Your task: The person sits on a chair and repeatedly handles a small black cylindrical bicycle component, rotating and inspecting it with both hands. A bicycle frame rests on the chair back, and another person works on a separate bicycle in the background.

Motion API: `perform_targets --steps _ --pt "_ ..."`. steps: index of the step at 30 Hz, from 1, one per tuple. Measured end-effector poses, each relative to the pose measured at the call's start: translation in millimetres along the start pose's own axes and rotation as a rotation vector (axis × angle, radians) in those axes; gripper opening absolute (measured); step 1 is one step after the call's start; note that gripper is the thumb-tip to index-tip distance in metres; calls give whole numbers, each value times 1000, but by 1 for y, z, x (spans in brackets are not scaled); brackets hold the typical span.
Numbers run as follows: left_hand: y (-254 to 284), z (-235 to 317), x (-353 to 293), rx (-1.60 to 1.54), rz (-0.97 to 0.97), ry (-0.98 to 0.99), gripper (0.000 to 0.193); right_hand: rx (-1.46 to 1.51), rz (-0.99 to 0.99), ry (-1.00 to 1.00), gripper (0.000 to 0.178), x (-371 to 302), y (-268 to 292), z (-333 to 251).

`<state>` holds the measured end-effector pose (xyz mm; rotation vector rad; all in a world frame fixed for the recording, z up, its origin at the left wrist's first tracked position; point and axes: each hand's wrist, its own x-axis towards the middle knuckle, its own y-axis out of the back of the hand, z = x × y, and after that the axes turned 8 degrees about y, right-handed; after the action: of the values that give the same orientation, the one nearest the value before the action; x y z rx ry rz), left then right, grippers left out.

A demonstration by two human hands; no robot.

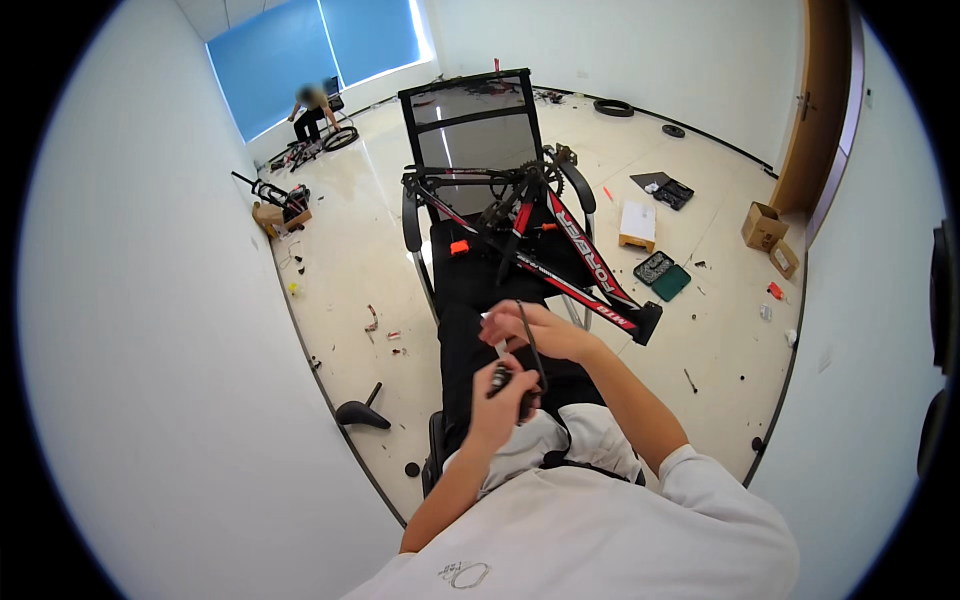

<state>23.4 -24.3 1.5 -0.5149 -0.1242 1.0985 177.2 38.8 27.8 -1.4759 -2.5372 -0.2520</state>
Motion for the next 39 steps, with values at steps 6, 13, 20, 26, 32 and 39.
perform_targets --steps 6,13,20,26,32,39 --pt "34 -49 28 740 289 -685 10 -400 -248 418 69 -53 -77 -70" --pt "19 32 -5 -132 103 -168 19 -551 -300 317 88 -63 -19 -15" --pt "23 19 3 197 175 -401 23 -222 -3 402 27 -68 -41 -52" --pt "23 37 -1 86 324 -396 25 -380 0 622 14 -86 -90 -83" --pt "33 49 -9 -113 199 -335 23 -591 -350 69 21 -73 -68 -27" --pt "10 9 -4 383 -152 -208 22 -464 97 266 48 -72 -36 -27"
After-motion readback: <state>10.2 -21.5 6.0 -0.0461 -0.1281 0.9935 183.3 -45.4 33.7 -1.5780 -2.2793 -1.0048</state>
